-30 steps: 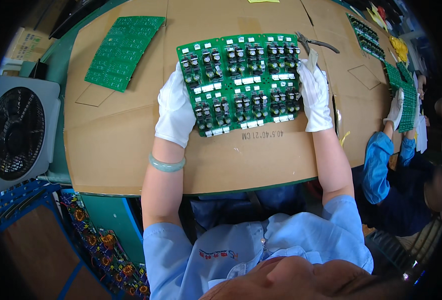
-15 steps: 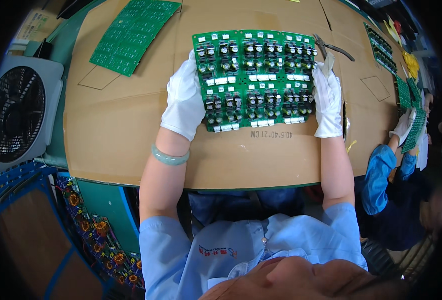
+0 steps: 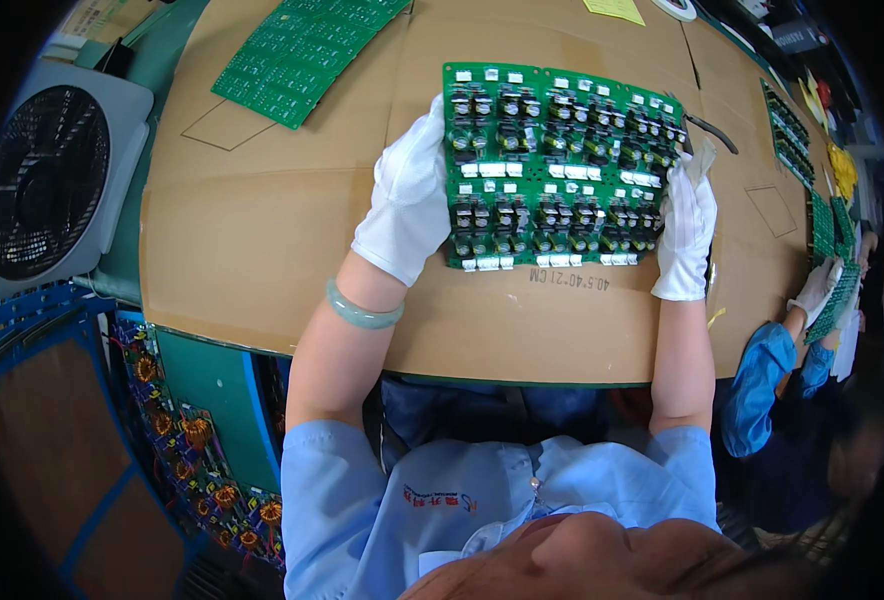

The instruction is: The person picks up green circuit boards, turns them over to view both sides, and places them back on the table. The person handles the boards with gloved hands, rotating them to check the components and surface.

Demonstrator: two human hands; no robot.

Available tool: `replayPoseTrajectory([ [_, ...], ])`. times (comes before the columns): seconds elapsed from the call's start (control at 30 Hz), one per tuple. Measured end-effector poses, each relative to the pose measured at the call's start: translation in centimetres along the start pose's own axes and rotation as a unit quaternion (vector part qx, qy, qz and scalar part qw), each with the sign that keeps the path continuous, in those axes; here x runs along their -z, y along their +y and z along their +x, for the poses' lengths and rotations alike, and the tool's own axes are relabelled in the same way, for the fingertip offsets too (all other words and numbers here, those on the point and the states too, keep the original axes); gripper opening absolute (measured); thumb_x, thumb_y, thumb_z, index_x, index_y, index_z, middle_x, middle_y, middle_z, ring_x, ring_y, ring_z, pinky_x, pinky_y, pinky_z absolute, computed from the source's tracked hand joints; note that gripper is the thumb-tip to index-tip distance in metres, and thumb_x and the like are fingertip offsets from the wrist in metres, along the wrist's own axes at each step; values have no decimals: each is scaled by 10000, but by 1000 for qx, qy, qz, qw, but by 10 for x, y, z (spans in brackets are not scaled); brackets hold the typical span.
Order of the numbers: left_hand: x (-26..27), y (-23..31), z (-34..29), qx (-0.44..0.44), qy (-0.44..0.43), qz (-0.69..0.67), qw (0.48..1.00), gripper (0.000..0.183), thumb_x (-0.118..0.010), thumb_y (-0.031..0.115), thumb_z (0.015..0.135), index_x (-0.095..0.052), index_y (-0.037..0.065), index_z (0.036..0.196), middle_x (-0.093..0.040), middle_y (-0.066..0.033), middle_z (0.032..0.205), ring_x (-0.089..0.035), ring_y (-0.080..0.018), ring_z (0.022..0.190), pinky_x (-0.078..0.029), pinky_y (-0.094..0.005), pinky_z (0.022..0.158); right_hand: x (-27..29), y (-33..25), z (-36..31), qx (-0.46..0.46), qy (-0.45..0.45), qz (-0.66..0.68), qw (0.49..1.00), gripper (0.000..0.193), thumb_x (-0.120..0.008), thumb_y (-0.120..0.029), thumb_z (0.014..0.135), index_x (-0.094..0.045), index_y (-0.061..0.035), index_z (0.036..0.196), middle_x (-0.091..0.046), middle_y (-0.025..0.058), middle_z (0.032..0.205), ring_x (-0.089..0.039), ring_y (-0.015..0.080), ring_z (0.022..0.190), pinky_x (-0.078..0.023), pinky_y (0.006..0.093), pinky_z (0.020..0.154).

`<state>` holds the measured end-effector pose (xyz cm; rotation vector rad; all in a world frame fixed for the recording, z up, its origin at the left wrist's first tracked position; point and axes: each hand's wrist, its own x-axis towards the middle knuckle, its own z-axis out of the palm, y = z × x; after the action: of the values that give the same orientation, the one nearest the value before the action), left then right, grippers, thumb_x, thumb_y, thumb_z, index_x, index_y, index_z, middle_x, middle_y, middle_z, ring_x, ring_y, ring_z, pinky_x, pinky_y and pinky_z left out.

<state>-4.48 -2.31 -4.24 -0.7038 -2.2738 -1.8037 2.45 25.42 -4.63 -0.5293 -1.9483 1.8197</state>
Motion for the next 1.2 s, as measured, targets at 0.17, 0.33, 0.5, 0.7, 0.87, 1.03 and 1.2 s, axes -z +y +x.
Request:
replayPoseTrajectory([
  [0.17, 3, 19, 0, -44, -4, 62, 997, 258, -436, 55, 948, -542, 16, 1180, -642, -80, 956, -648, -158, 816, -550, -257, 704, -1, 3, 1, 9, -2, -3, 1000, 348, -571, -239, 906, -547, -23, 1178, -501, -95, 803, -369, -10, 607, -272, 156, 528],
  [0.33, 0, 18, 0, 64, 5, -107, 992, 271, -436, 66, 947, -530, 10, 1195, -643, -85, 964, -650, -179, 817, -546, -279, 700, 0, 3, 1, -2, -3, 2, 1000, 349, -569, -236, 908, -544, -22, 1183, -502, -95, 810, -381, -7, 617, -279, 155, 533],
  [0.5, 7, 8, 0, -73, -2, 124, 990, 298, -452, 57, 927, -516, 5, 1213, -649, -114, 958, -650, -233, 790, -540, -315, 681, 2, 4, 2, 10, -11, 13, 1000, 337, -573, -230, 906, -546, -29, 1175, -495, -96, 802, -388, -6, 618, -284, 154, 533],
  [0.7, 5, 11, 0, -120, 36, 165, 978, 285, -425, 122, 956, -537, 7, 1192, -661, -94, 918, -646, -206, 771, -528, -306, 672, 1, -5, -1, -1, -18, 10, 1000, 324, -576, -223, 901, -543, -31, 1160, -513, -72, 812, -443, 17, 651, -346, 165, 568],
  [0.87, 2, 24, 0, 94, 29, -52, 994, 369, -308, 225, 1006, -555, 10, 1175, -664, -66, 936, -626, -124, 785, -516, -261, 703, 3, -6, -4, 55, -7, 89, 994, 225, -564, -125, 911, -581, 9, 1091, -578, 3, 955, -515, 60, 831, -412, 205, 748],
  [1.03, 5, 16, -1, 91, 43, 19, 995, 333, -351, 179, 991, -550, -13, 1176, -661, -90, 994, -634, -123, 830, -527, -268, 719, -3, -20, -14, 73, -20, 125, 989, 209, -557, -123, 906, -588, 24, 1051, -594, 17, 943, -511, 64, 810, -395, 201, 726],
  [1.2, 3, 22, 1, 210, 55, -141, 966, 335, -364, 196, 984, -563, -14, 1154, -659, -88, 990, -633, -122, 824, -520, -263, 717, 2, -22, -14, 53, -21, 126, 990, 211, -557, -127, 887, -590, 45, 1004, -551, 0, 834, -479, 57, 746, -368, 190, 674],
])
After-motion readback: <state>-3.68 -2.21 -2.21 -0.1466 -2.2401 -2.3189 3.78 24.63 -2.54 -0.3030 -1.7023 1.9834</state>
